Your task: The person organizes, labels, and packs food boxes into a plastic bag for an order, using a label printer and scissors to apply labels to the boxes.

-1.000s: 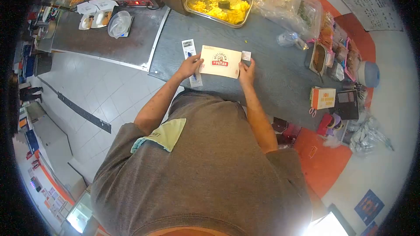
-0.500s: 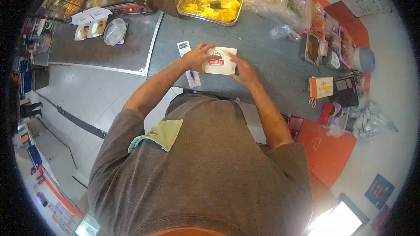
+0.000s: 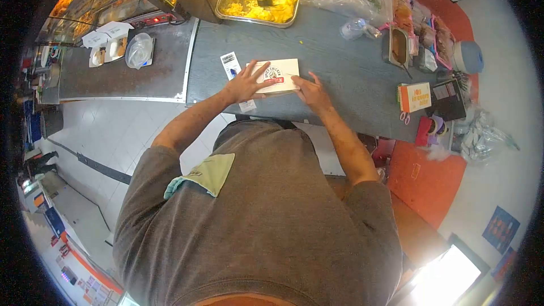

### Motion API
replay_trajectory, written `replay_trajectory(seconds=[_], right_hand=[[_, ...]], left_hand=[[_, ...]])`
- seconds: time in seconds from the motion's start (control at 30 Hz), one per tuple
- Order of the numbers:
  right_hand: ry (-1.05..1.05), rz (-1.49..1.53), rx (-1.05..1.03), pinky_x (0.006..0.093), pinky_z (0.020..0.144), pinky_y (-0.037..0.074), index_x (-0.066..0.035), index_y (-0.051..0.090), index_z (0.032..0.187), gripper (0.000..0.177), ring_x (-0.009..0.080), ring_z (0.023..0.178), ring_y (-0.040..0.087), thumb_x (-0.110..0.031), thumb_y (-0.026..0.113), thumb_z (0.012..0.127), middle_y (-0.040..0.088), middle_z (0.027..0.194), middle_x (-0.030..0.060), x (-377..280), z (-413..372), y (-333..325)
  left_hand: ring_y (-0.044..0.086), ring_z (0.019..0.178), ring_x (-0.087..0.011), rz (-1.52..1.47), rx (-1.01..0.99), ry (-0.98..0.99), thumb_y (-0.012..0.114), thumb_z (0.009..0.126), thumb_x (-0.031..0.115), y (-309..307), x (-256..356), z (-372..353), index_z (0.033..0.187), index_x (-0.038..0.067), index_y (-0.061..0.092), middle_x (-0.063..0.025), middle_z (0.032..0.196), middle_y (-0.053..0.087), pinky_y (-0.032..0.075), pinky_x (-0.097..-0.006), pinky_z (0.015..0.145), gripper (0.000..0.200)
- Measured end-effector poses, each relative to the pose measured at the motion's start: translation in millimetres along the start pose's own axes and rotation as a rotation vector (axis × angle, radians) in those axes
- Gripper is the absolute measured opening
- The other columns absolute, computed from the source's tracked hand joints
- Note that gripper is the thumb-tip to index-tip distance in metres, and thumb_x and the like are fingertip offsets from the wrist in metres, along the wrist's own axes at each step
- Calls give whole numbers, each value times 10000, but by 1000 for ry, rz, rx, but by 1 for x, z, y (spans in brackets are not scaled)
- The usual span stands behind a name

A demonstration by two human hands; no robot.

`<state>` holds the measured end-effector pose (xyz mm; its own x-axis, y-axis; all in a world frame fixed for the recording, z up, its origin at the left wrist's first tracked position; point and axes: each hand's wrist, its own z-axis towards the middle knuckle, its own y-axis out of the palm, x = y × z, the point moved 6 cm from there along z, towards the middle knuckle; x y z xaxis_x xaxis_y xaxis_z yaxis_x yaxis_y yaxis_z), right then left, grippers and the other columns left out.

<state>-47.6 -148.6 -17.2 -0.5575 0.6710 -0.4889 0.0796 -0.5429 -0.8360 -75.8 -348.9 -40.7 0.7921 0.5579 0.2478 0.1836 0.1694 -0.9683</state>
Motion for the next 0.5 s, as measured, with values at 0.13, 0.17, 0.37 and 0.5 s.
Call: replay_trajectory(seconds=[0.13,0.17,0.37,0.5], right_hand=[[27,117,172,422,924,445,-66,556,1145,359,219,865,656,-112,678,811,662,971,119,-13,0,-10],[259,301,286,360,790,467,-49,589,1083,288,179,765,629,-123,679,820,647,882,84,-3,-1,-14],[998,971,375,220,428,327,13,646,904,194,55,481,450,-161,696,833,527,624,-12,5,-11,17],[1251,1021,283,226,385,299,26,649,834,250,67,407,406,-199,747,790,464,542,-26,5,-17,50]], left_hand=[[205,1312,-500,-22,-41,-100,681,755,402,-7,8,3,1335,399,450,-128,1522,153,344,-632,985,624],[226,1301,-489,-80,-17,-136,695,736,400,-6,7,7,1309,394,480,-130,1514,171,338,-645,968,612],[244,1285,-452,-159,158,-321,747,659,358,1,21,11,1233,389,554,-148,1492,210,301,-658,937,606],[222,1298,-444,-158,206,-375,759,645,349,5,19,10,1232,404,554,-154,1496,204,298,-661,917,624]])
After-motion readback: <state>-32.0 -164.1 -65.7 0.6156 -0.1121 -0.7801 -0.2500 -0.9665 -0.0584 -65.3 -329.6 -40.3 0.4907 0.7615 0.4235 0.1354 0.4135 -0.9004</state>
